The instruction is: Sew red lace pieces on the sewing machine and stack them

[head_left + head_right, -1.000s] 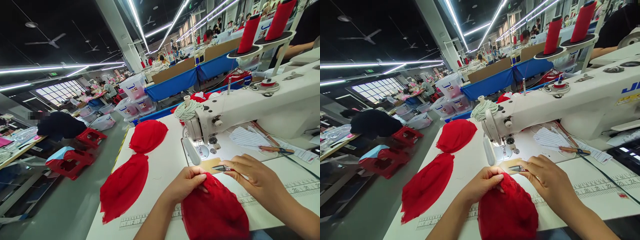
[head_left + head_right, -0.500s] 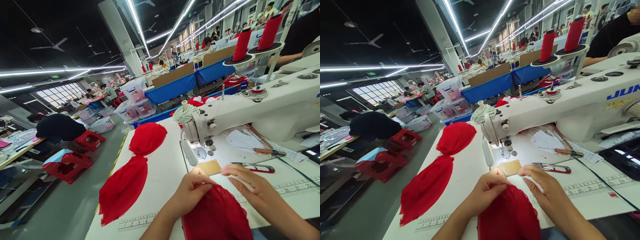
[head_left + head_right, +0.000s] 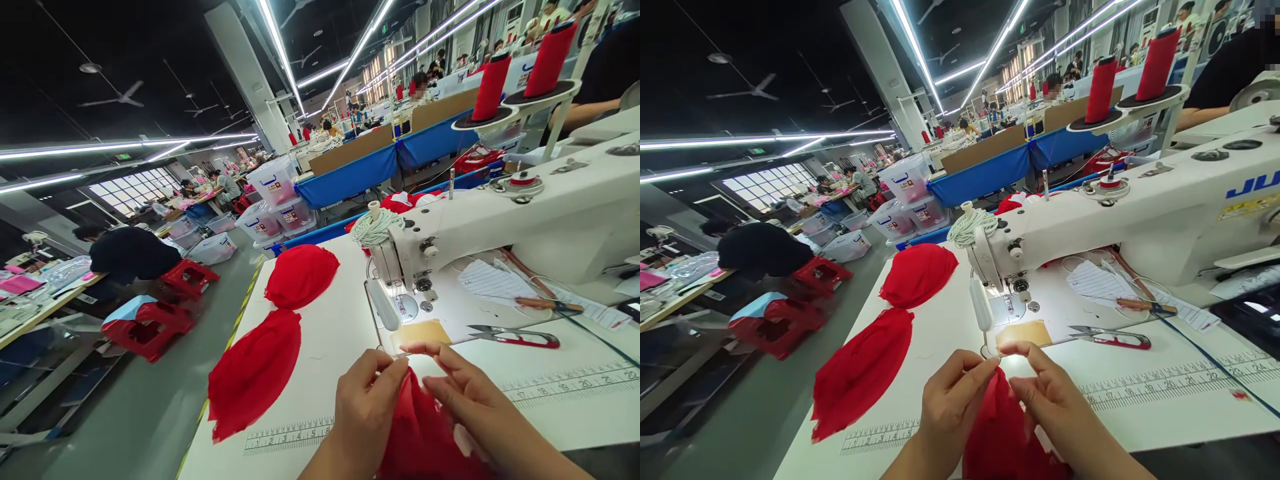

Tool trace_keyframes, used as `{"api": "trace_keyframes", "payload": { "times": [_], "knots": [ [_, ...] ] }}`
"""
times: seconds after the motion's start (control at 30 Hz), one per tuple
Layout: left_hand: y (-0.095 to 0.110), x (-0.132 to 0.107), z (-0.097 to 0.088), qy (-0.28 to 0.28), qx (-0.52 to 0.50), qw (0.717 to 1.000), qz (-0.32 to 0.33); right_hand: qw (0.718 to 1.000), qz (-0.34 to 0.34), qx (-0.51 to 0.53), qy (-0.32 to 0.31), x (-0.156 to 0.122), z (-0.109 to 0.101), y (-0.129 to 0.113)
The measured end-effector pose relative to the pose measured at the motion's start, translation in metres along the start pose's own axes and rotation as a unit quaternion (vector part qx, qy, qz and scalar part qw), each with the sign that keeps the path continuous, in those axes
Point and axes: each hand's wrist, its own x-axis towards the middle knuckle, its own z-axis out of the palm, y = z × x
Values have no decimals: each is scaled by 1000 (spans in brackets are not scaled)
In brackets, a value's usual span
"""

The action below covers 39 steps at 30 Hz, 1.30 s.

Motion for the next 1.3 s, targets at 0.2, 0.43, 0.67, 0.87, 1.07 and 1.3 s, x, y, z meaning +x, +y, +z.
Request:
{"api": "trace_keyframes", "payload": {
  "times": [0.2, 0.43, 0.67, 0.87, 1.07, 1.3],
  "knots": [
    [3, -2, -7, 43, 11, 999, 32, 993, -97, -61, 34, 5, 11, -3],
    [10, 3, -18, -8, -304, 929, -210, 908, -328, -224, 136, -3, 6, -27],
    [13, 27, -39, -275, -400, 762, -429, 975, -160, -151, -32, -7, -2, -27],
    [13, 36, -48, -315, -393, 740, -446, 966, -34, -181, -183, -9, -13, -33],
    [11, 33, -38, -269, -284, 814, -430, 991, -71, 41, -107, -10, 3, -6],
    [-1, 28, -29, -264, -284, 811, -438, 989, -68, -84, 100, -13, 10, 2]
  ]
}}
